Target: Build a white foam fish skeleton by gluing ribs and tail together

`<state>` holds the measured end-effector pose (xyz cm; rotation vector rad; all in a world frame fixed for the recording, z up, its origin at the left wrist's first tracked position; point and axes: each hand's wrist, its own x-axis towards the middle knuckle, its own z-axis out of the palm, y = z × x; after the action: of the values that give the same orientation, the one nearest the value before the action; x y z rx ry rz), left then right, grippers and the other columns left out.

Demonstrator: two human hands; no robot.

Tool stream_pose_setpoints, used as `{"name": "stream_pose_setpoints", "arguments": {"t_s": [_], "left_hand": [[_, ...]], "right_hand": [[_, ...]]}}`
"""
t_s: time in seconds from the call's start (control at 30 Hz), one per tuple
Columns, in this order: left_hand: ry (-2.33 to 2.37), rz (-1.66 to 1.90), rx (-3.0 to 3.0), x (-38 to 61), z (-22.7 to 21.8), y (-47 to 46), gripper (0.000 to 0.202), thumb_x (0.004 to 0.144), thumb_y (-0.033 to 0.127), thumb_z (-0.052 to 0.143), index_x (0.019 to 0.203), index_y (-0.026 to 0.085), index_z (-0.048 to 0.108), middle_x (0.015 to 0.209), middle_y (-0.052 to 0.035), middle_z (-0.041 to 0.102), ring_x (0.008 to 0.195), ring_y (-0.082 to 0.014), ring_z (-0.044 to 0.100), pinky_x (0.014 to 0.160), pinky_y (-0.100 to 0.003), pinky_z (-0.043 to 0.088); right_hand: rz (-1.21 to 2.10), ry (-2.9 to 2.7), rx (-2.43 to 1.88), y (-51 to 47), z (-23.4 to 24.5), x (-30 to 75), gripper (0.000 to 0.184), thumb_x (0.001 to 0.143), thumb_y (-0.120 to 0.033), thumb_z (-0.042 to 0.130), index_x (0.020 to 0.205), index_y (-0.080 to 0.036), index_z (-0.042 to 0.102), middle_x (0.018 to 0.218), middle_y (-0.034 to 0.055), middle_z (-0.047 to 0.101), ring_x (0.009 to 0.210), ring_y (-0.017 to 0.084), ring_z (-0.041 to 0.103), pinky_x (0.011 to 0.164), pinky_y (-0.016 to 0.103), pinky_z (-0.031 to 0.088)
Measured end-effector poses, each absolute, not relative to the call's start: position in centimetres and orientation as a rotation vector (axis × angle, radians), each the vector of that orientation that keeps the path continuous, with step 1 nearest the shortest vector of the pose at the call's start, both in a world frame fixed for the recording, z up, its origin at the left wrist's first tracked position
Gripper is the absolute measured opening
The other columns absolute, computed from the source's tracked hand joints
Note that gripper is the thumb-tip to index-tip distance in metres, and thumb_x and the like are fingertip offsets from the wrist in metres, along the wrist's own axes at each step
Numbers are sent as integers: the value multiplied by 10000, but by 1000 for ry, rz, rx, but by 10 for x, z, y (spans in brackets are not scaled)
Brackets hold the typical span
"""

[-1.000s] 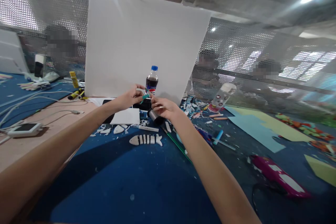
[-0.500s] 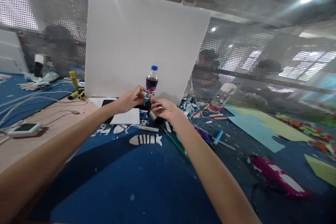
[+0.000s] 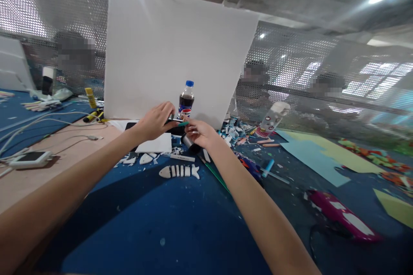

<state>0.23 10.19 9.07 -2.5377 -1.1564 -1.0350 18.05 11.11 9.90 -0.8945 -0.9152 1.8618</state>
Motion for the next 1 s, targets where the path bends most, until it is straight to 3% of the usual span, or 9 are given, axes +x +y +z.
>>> {"name": "stream_pose_setpoints", "arguments": {"t_s": [0.37, 0.47, 0.7, 1.0], "left_hand": [[-1170, -1118, -2483, 7, 93, 99, 183, 906, 231, 366, 736, 206, 428, 696, -45, 527, 654, -192, 467, 602, -306, 306], [-1201, -1211, -2494, 6, 95, 99, 207, 899, 232, 378, 694, 210, 398, 638, -18, 480, 586, -168, 423, 563, -291, 270], [-1278, -1448, -2500, 4, 99, 100, 241, 877, 217, 403, 643, 208, 344, 551, 33, 403, 505, -124, 359, 527, -263, 264], [-1320, -1627, -2509, 0, 99, 101, 241, 878, 280, 420, 651, 198, 410, 538, 40, 391, 499, -114, 353, 504, -256, 257]], "right_hand": [[1752, -1041, -896, 106, 100, 176, 61, 793, -84, 602, 766, -136, 619, 583, -36, 505, 421, 15, 294, 328, 140, 189], [1721, -1090, -890, 107, 97, 176, 28, 779, -149, 658, 766, -155, 634, 603, -19, 509, 447, 37, 317, 345, 176, 200], [1566, -1185, -942, 114, 89, 175, 176, 725, -327, 740, 736, -170, 660, 713, 30, 553, 539, 84, 346, 431, 220, 279], [1438, -1405, -936, 113, 90, 177, 255, 800, -438, 652, 737, -192, 680, 837, 56, 653, 700, 134, 516, 616, 264, 420]]}}
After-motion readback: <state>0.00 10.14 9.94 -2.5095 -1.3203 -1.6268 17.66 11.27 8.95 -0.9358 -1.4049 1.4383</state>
